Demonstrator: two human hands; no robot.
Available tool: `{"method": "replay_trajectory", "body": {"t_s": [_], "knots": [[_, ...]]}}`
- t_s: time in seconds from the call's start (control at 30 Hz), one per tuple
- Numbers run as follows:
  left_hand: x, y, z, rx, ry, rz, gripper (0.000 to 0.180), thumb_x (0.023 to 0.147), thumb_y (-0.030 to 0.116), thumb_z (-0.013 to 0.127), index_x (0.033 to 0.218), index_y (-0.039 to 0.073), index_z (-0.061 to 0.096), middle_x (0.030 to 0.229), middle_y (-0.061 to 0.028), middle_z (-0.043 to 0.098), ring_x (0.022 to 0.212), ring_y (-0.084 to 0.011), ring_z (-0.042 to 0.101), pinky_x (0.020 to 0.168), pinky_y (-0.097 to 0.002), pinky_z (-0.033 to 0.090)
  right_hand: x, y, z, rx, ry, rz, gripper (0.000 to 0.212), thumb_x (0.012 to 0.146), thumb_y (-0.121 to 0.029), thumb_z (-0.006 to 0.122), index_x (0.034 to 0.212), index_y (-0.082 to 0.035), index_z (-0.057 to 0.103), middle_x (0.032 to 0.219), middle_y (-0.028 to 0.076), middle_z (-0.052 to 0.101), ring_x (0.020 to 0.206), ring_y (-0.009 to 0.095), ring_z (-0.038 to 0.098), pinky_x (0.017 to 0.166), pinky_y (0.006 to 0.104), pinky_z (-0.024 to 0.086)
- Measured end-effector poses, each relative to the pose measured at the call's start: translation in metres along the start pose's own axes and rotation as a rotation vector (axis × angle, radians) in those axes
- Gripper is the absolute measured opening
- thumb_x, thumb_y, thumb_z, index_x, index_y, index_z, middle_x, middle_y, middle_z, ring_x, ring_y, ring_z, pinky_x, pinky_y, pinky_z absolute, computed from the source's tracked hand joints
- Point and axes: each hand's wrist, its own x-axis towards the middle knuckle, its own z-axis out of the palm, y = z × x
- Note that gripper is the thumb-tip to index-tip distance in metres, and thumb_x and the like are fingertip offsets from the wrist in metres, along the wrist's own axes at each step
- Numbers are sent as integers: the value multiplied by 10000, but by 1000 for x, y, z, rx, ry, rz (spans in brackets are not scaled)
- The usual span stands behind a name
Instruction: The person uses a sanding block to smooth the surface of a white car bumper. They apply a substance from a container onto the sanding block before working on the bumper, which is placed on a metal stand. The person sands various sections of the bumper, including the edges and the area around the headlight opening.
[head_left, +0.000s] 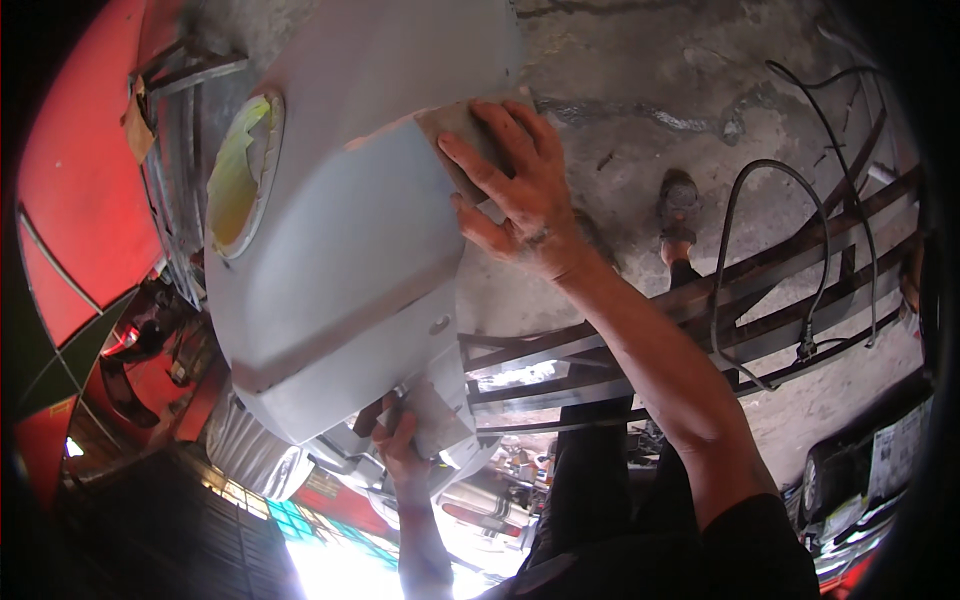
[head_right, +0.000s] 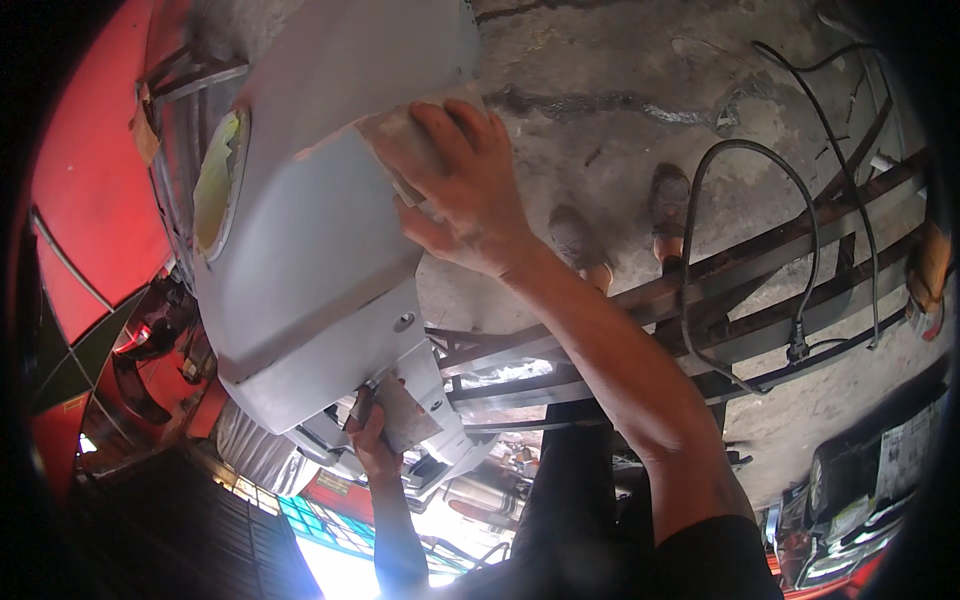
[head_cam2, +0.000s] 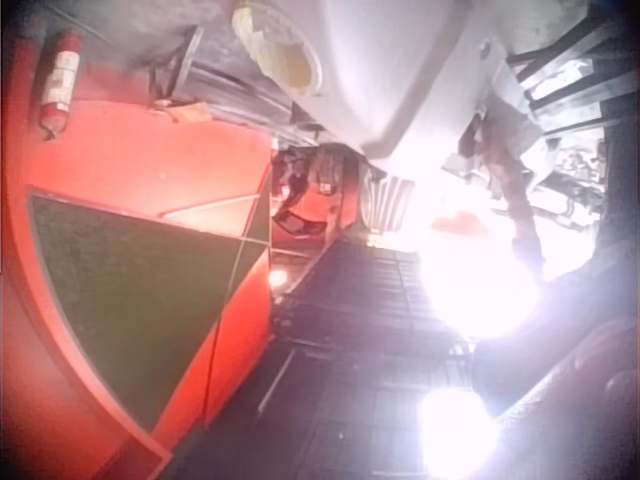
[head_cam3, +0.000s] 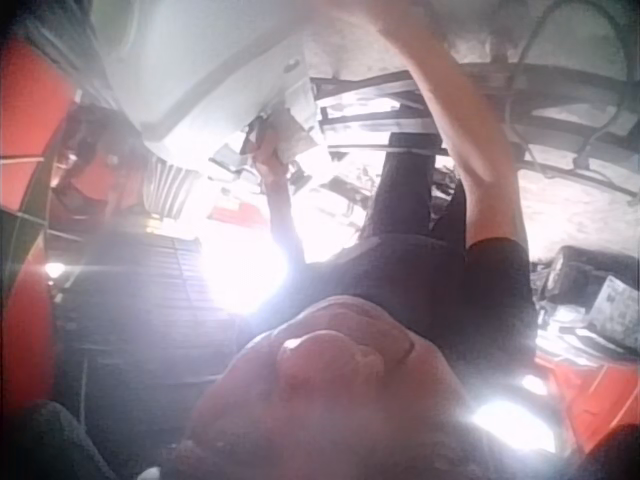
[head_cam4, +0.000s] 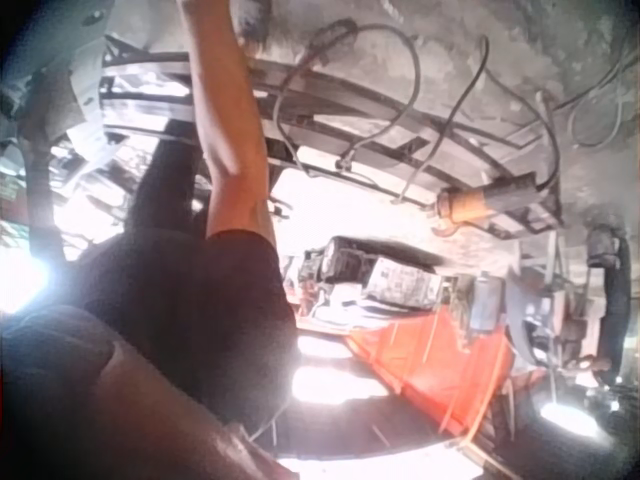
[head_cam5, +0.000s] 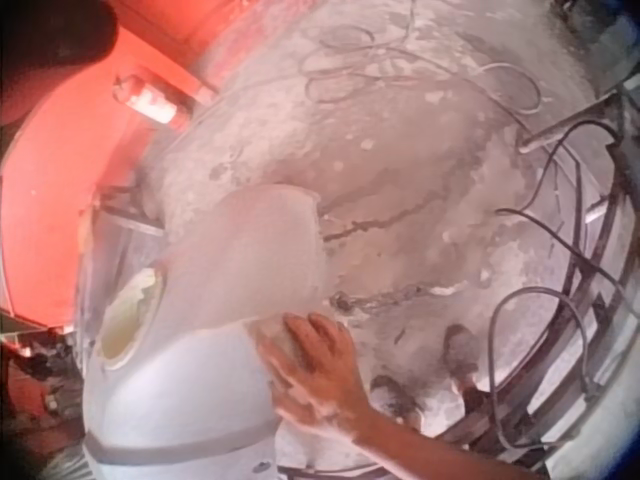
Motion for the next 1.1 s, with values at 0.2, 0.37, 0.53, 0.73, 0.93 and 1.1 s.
{"method": "replay_trajectory", "body": {"t_s": [0.2,0.37,0.53,0.73,0.93,1.1], "knots": [[-1,-7,-4,156,-1,82,685,885,226,726,1425,-128,499,1232,-267,689,1093,-349,713,851,-462,637,-3,2,11,26,42,29,650,715,-238,796,1356,-198,693,1456,194,537,1310,438,477,1095,546,426],[0,-15,-12,23,-9,26,660,888,195,731,1430,-105,503,1255,-260,679,1122,-359,702,850,-497,645,-9,-3,12,45,-7,49,652,715,-223,797,1359,-213,688,1442,206,537,1308,448,473,1088,553,430],[3,-22,-16,183,-17,172,656,893,179,738,1442,-86,494,1266,-259,671,1144,-369,695,845,-518,647,-10,-9,6,47,13,47,650,710,-219,798,1351,-216,693,1432,209,543,1296,451,478,1079,557,433],[2,-20,-17,127,-40,108,623,905,165,727,1433,-76,503,1291,-263,656,1167,-379,683,843,-529,646,0,-5,13,2,65,23,653,692,-214,810,1337,-226,702,1414,217,550,1283,445,484,1056,552,448],[3,-23,-18,69,-9,89,609,912,162,719,1432,-72,504,1298,-265,652,1161,-375,686,852,-526,642,-7,-9,20,-4,31,22,666,682,-215,811,1338,-234,699,1437,222,525,1278,444,484,1048,552,448],[4,-27,-24,82,-18,83,629,907,180,724,1437,-72,499,1305,-268,650,1175,-365,683,874,-495,638,-10,-6,13,29,29,23,701,682,-206,812,1369,-235,678,1443,229,520,1294,453,472,1057,559,440]]}}
